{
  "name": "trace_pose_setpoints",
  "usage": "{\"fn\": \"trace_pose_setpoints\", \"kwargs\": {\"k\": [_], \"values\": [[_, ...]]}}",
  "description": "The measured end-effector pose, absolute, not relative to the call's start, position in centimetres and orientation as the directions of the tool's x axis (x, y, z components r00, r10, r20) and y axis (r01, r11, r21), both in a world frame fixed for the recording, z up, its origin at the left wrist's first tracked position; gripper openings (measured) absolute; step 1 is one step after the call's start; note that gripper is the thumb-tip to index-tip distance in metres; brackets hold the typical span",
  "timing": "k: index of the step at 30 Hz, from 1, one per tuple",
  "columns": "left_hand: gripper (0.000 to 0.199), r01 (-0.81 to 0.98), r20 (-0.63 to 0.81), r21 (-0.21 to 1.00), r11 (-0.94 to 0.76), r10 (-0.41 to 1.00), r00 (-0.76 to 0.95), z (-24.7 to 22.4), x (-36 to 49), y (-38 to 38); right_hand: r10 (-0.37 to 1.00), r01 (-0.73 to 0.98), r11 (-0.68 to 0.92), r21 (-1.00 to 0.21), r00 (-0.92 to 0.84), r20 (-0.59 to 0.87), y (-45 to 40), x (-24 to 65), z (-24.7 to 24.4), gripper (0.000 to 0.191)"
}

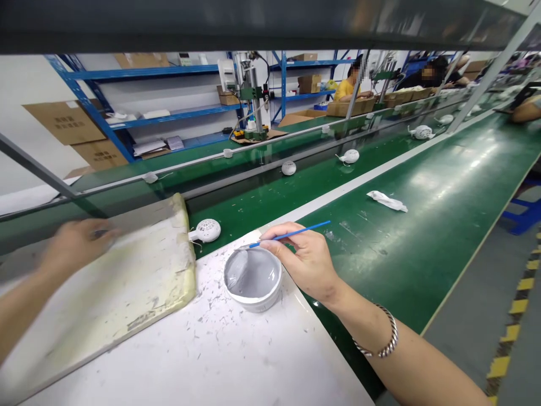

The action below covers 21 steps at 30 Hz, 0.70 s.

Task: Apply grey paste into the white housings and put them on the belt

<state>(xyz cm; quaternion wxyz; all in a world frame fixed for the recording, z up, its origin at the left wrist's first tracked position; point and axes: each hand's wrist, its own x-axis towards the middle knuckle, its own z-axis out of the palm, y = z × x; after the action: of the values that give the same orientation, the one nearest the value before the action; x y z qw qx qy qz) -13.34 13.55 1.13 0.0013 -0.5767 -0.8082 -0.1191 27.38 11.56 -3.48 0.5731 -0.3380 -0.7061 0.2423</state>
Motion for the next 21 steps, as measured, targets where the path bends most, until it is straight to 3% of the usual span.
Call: {"fn": "trace_pose_setpoints", "kwargs": {"k": [5, 11, 14, 17, 21], "values": [[0.079, 0.971, -0.063, 0.124, 0.205, 0.978, -0.198, -2.1, -2.0, 19.8, 0.646, 0.306, 0.753, -0.582, -0.179, 0.742, 11.3, 27.0, -3.3, 0.005], [0.041, 0.941, -0.226, 0.150, 0.303, 0.937, -0.266, -3.9, 3.3, 23.4, 0.562, 0.355, 0.806, -0.473, -0.210, 0.800, 11.6, 27.0, -3.6, 0.007], [0.036, 0.891, -0.255, 0.301, 0.339, 0.929, -0.268, -4.1, 2.6, 23.3, 0.550, 0.344, 0.817, -0.464, -0.221, 0.805, 11.8, 27.0, -3.8, 0.007], [0.032, 0.764, -0.240, 0.538, 0.356, 0.934, -0.266, -3.5, 0.8, 22.5, 0.547, 0.298, 0.826, -0.479, -0.215, 0.809, 12.0, 26.9, -4.1, 0.008], [0.027, 0.348, -0.198, 0.889, 0.297, 0.936, -0.292, -1.9, -2.5, 20.0, 0.618, 0.280, 0.779, -0.561, -0.193, 0.762, 12.0, 26.6, -4.4, 0.009]]}}
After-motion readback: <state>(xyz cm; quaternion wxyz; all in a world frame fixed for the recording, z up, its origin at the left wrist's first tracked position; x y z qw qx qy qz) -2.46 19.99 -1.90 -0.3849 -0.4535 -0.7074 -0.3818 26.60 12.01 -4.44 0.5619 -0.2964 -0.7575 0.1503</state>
